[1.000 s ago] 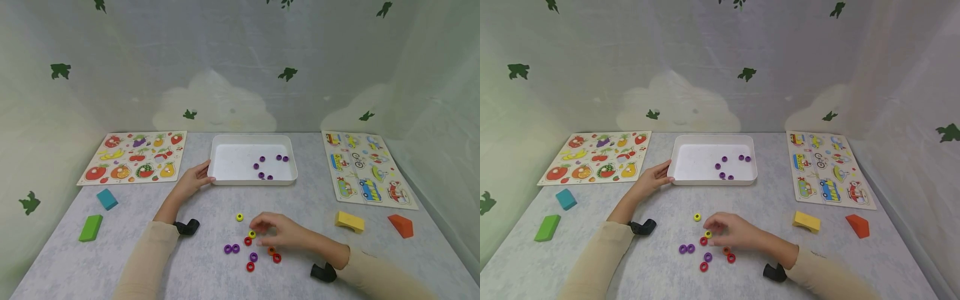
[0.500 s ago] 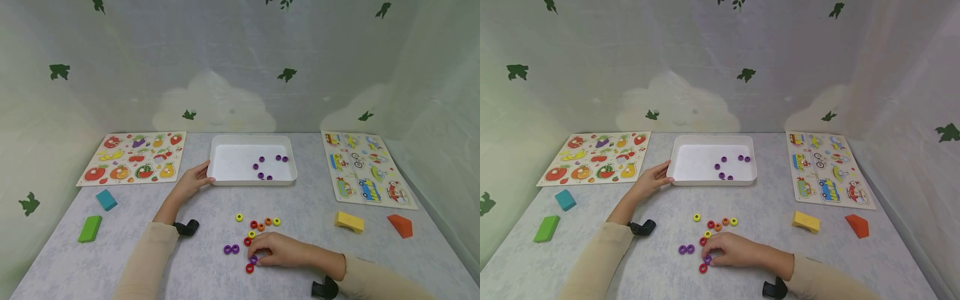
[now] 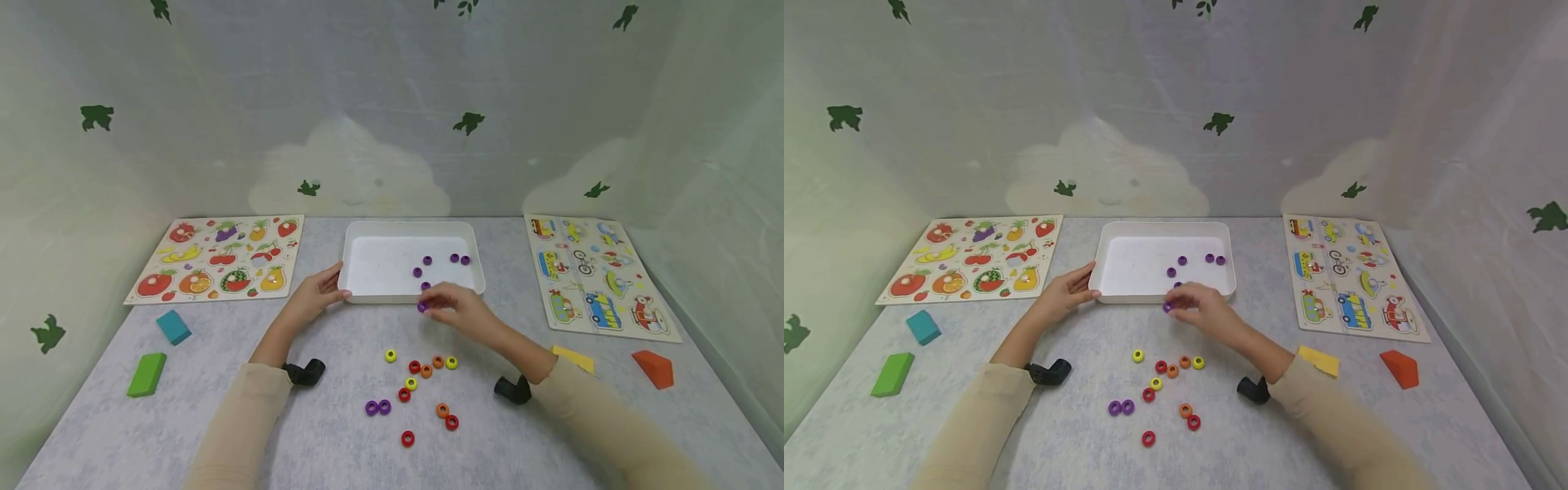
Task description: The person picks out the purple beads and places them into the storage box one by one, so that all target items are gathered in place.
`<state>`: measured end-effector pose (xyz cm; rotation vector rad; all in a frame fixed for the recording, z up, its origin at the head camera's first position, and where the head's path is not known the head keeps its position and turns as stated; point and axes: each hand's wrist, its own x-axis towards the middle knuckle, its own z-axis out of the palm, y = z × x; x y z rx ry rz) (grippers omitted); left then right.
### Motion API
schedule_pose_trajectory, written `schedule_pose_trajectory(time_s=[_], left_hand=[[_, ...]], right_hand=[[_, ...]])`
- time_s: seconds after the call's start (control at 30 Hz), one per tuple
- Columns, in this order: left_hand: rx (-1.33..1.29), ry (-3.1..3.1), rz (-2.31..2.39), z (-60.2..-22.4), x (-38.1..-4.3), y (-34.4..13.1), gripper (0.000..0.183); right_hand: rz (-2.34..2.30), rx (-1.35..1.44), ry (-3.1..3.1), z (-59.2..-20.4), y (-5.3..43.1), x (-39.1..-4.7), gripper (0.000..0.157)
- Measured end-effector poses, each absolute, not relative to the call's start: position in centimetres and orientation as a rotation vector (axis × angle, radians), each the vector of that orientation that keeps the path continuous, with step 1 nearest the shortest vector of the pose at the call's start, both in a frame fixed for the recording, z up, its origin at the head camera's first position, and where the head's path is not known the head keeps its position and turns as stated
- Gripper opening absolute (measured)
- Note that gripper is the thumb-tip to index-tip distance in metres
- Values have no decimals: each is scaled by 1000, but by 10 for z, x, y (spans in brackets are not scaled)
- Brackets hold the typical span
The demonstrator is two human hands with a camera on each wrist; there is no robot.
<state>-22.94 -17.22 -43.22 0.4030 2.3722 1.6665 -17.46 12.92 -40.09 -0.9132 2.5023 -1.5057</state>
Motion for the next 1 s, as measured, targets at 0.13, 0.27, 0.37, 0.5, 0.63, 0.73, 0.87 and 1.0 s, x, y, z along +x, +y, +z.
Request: schedule_pose_trajectory(time_s=[0.13, 0.27, 0.37, 0.5, 0.63, 0.73, 0.87, 1.0], left_hand=[[399, 2369, 1675, -433, -230, -173, 74], [385, 2374, 1667, -433, -230, -173, 74], [383, 2376, 1666, -432, -229, -173, 74], [382, 2376, 1669, -431, -228, -172, 74], [373, 2382, 1662, -431, -228, -172, 75], [383, 2383, 1666, -432, -229, -172, 74], [397, 2387, 1664, -433, -229, -172, 74], [396, 2393, 1657, -433, -229, -172, 74]], right_hand=[[-1510, -739, 2663, -407, 133, -213, 22], [-1351, -557, 2759, -414, 135, -242, 20], [-1256, -482, 2768, -418, 134, -255, 18], [-1158, -450, 2761, -421, 133, -265, 17], [-1091, -442, 2749, -422, 131, -270, 16], [-1090, -429, 2739, -422, 131, -270, 18], [-1150, -446, 2729, -417, 130, -263, 25], [-1261, -573, 2711, -407, 126, -244, 33]])
